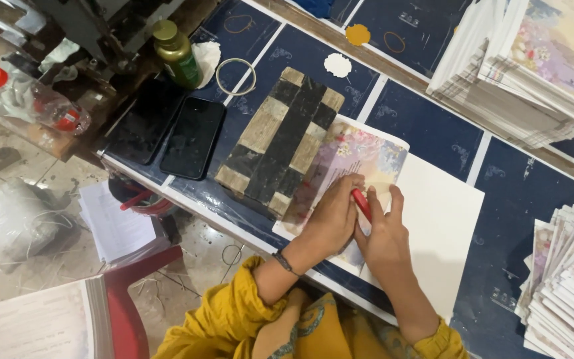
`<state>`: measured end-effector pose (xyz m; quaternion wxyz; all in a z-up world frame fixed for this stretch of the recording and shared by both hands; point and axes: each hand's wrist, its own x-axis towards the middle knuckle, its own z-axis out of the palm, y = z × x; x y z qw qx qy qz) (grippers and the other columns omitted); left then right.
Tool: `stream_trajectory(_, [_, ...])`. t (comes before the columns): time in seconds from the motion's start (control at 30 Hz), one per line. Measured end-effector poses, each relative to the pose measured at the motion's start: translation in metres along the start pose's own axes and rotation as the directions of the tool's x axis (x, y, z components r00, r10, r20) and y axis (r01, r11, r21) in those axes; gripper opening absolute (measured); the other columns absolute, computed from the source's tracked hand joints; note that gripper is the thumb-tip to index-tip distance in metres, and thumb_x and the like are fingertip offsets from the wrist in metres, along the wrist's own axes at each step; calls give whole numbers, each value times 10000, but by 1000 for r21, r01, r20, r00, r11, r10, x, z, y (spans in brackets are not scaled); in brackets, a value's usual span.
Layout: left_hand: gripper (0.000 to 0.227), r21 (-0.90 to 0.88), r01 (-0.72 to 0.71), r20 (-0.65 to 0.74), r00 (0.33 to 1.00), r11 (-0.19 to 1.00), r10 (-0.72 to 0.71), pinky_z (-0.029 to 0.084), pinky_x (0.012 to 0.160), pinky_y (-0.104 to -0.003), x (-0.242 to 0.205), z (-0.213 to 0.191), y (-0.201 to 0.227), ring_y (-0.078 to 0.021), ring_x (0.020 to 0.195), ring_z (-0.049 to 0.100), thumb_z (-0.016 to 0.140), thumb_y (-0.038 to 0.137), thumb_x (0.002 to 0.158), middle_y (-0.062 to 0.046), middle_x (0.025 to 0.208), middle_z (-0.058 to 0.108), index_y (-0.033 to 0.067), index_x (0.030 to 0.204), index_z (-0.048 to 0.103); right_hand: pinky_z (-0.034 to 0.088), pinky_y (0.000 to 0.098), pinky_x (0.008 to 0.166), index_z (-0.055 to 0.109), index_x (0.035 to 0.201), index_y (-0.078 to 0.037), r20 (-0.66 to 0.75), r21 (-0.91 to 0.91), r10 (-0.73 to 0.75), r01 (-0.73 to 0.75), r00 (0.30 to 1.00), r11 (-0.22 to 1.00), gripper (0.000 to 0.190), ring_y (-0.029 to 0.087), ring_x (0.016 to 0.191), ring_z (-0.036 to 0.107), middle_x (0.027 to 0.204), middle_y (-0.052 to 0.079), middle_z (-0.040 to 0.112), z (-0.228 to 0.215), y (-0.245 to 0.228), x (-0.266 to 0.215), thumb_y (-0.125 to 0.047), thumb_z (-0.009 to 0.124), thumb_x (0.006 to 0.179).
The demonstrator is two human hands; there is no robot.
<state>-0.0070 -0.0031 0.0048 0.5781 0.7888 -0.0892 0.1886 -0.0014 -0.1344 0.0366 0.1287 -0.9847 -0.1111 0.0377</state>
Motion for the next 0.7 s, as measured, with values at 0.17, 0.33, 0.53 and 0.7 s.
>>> stream_trajectory(0.17, [399,229,4,30,999,973,-11,392,1165,-557,-8,15,-15,-439,1229,616,573,-12,930,-260,1238,637,-11,1325,512,581,613,1000,493,1534,-67,79,-17,22,-21,997,1000,718,492,1156,667,1634,167,190,5,6,0,-239,740,882])
stream_trajectory(0.33, [443,269,73,93,991,960,-101,318,1230,-575,-5,24,-26,-412,1301,594,575,52,939,-239,1310,614,16,1369,477,590,591,999,518,1521,-64,39,-41,18,-16,999,999,710,457,1131,689,1623,125,195,5,5,-1,-262,741,877])
stream_trajectory(0.53, [491,325,34,126,989,945,-79,322,1242,-562,-4,20,-32,-372,1305,609,584,57,936,-196,1317,606,41,1409,453,611,587,948,567,1484,-8,-59,-36,-26,24,998,999,613,481,1105,694,1583,156,262,5,-1,-2,-255,719,944])
stream_trajectory(0.7, [453,405,-41,114,994,913,-6,378,1190,-536,-7,12,-29,-357,1216,637,574,132,957,-152,1210,612,67,1390,459,576,640,967,511,1516,19,-15,15,-52,52,999,999,613,546,1120,663,1591,196,232,2,0,-3,-278,643,997])
